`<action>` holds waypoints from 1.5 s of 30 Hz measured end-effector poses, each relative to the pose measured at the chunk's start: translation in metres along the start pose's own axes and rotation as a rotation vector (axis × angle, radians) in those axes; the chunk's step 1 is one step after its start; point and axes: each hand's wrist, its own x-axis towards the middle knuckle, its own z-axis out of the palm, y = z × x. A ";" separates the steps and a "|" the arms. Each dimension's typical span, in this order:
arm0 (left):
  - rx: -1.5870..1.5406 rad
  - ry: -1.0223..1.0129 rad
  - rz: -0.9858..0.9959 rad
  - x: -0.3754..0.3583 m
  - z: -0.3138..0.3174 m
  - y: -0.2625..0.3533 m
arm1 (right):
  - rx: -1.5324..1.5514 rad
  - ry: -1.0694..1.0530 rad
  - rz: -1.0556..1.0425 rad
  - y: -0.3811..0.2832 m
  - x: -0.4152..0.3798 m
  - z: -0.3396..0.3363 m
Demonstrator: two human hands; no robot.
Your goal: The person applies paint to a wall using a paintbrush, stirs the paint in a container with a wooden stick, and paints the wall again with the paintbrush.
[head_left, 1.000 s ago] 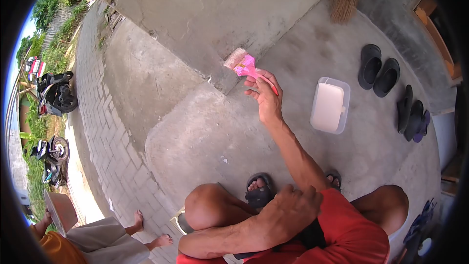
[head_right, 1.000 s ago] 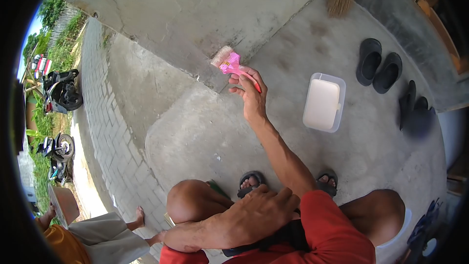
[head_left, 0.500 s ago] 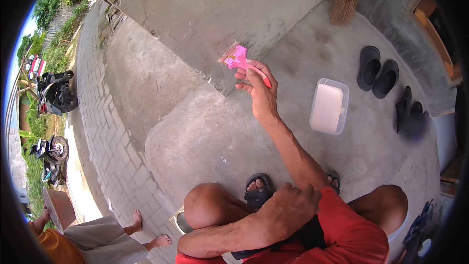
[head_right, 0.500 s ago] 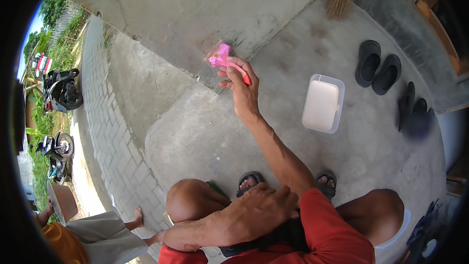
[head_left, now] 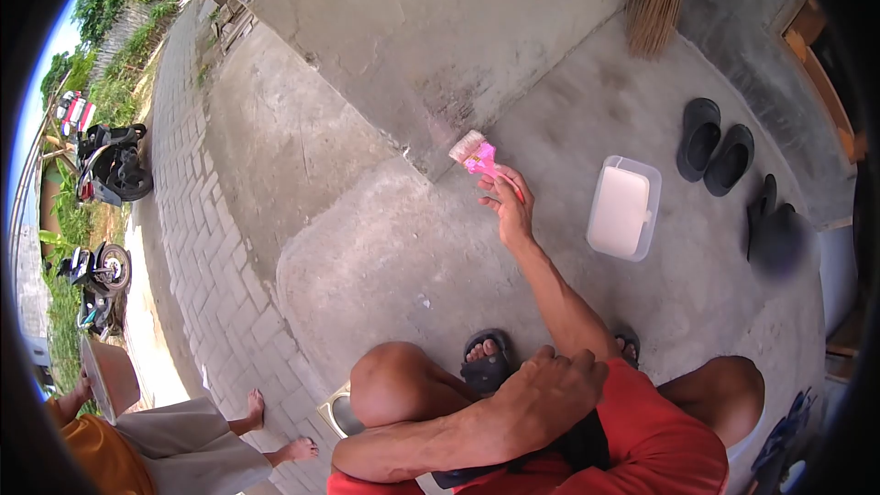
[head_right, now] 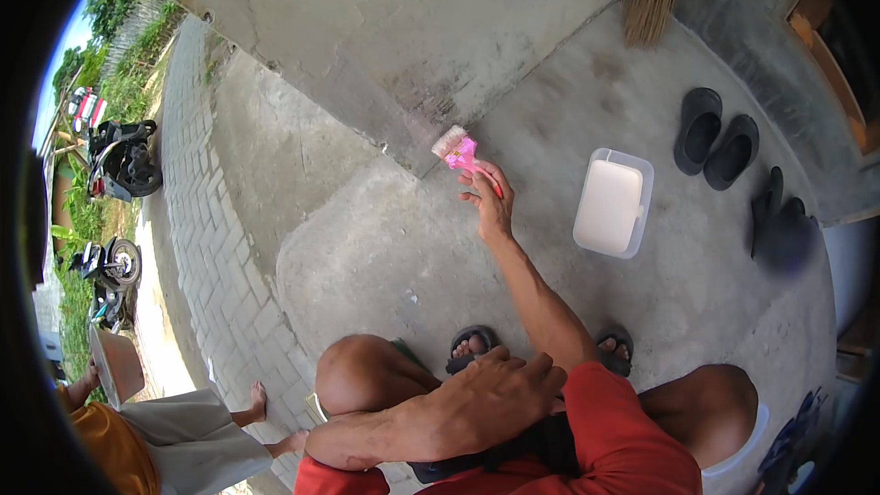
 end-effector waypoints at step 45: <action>0.035 0.013 0.019 0.001 -0.001 0.000 | -0.090 0.022 -0.038 -0.021 0.009 0.006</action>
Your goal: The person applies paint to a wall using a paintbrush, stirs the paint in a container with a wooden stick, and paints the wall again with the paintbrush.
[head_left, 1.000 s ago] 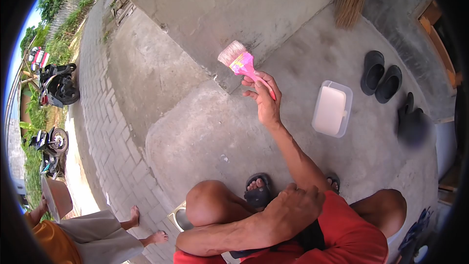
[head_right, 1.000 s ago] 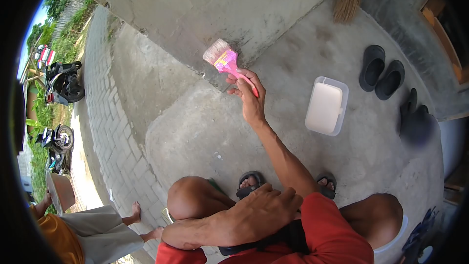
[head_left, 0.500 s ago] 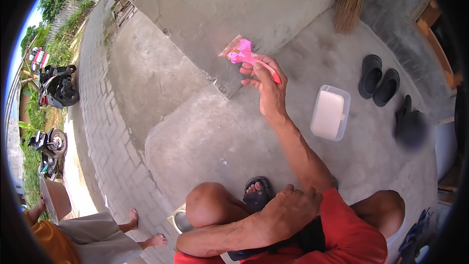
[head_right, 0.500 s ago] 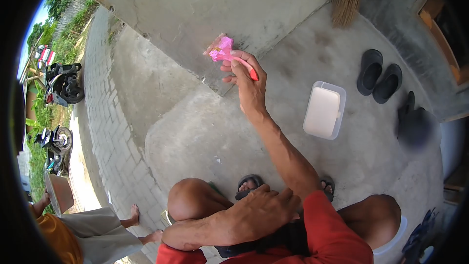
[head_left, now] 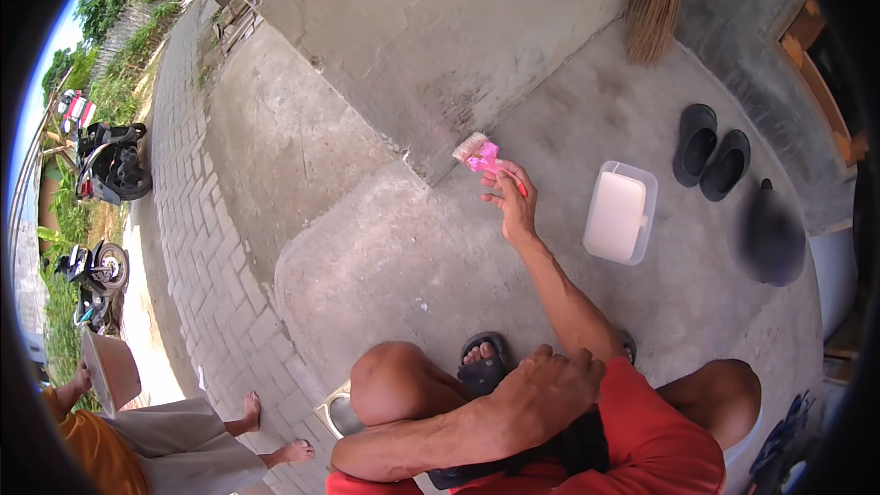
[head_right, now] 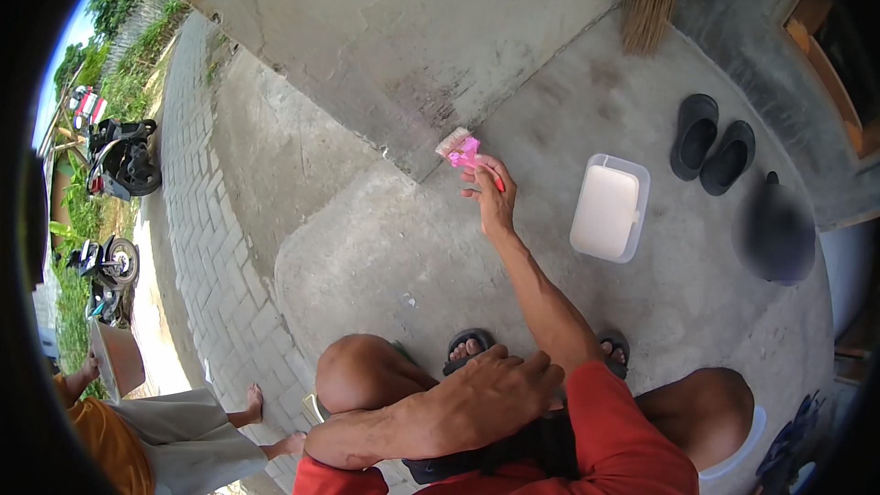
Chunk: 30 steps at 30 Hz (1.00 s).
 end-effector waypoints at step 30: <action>0.017 0.064 0.127 0.012 -0.001 0.002 | -1.208 0.045 0.075 -0.241 -0.049 -0.168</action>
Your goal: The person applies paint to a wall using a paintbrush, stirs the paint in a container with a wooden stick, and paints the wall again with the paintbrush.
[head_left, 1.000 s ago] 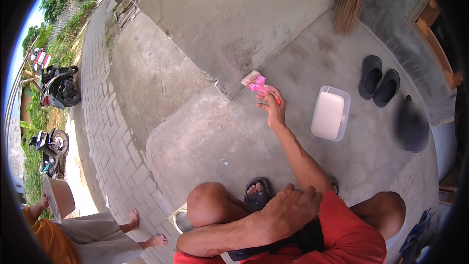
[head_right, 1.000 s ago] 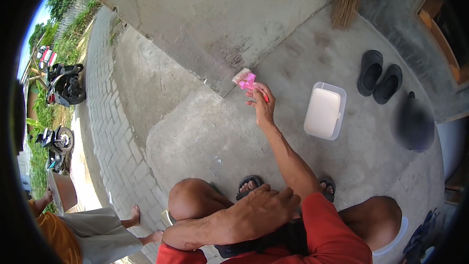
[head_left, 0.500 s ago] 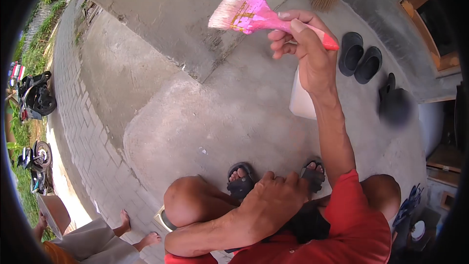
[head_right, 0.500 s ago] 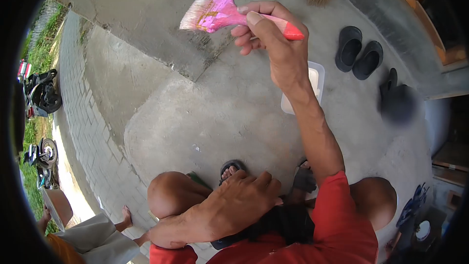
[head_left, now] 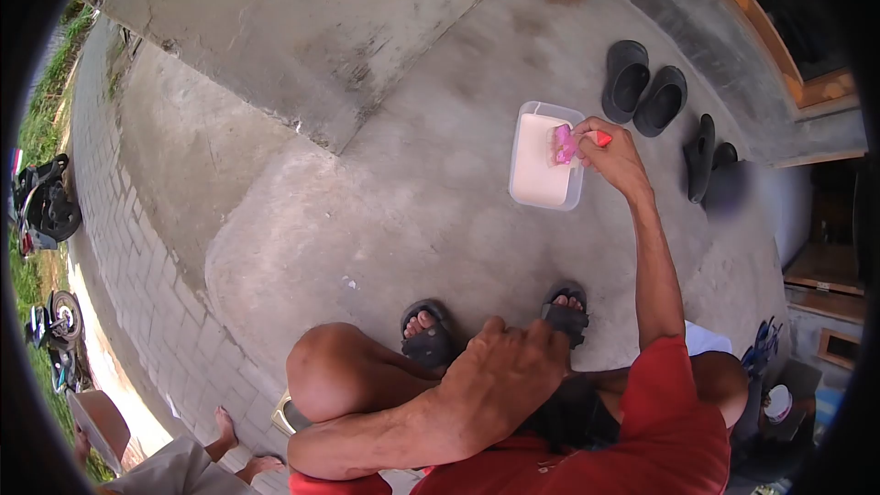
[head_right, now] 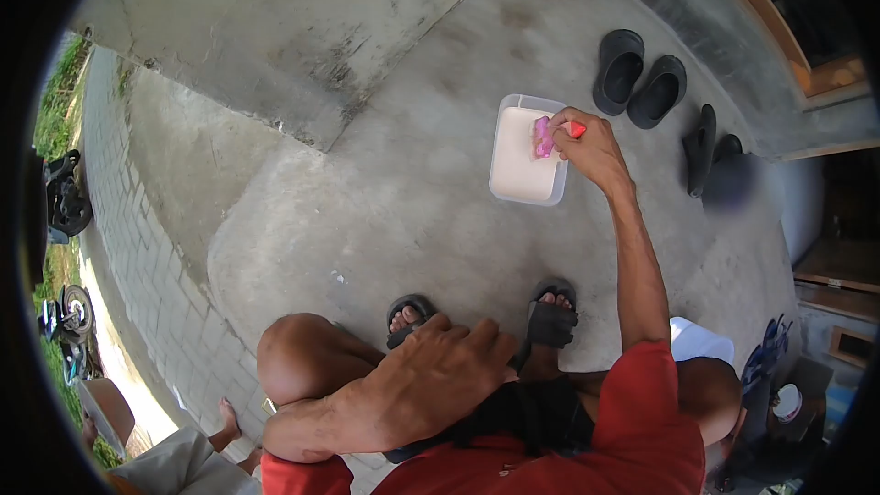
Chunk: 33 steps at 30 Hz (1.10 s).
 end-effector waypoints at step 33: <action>0.096 -0.084 -0.048 0.010 0.000 0.001 | 0.060 0.361 -0.173 0.016 -0.022 0.039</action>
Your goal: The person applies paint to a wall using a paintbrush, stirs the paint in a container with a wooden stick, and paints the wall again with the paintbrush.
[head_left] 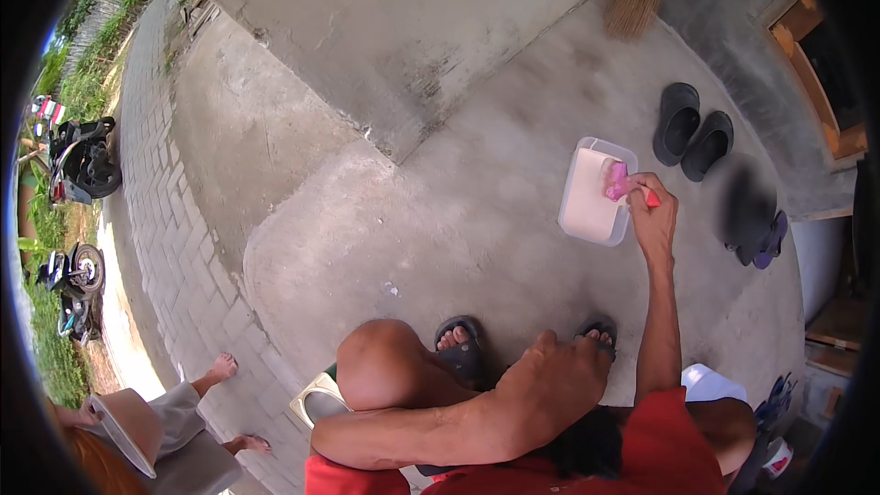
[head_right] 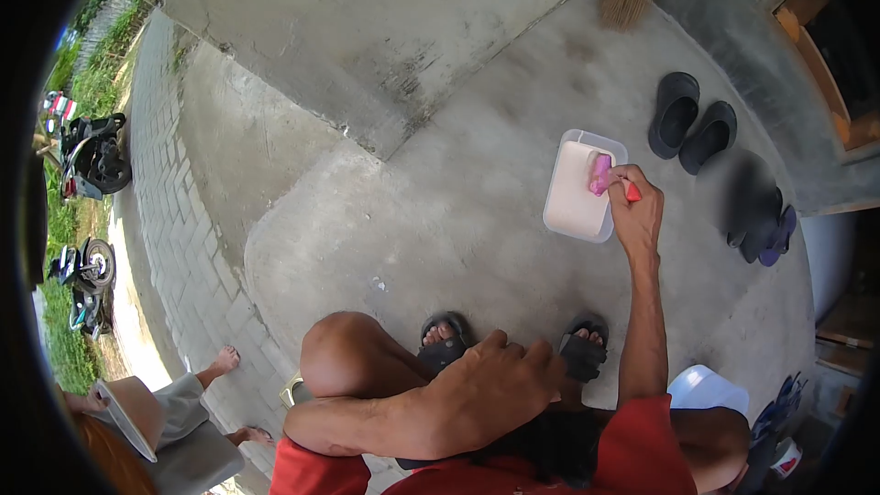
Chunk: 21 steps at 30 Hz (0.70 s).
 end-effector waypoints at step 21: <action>-0.118 -0.042 -0.003 -0.004 -0.007 -0.007 | -0.083 -0.316 0.208 -0.011 0.055 -0.028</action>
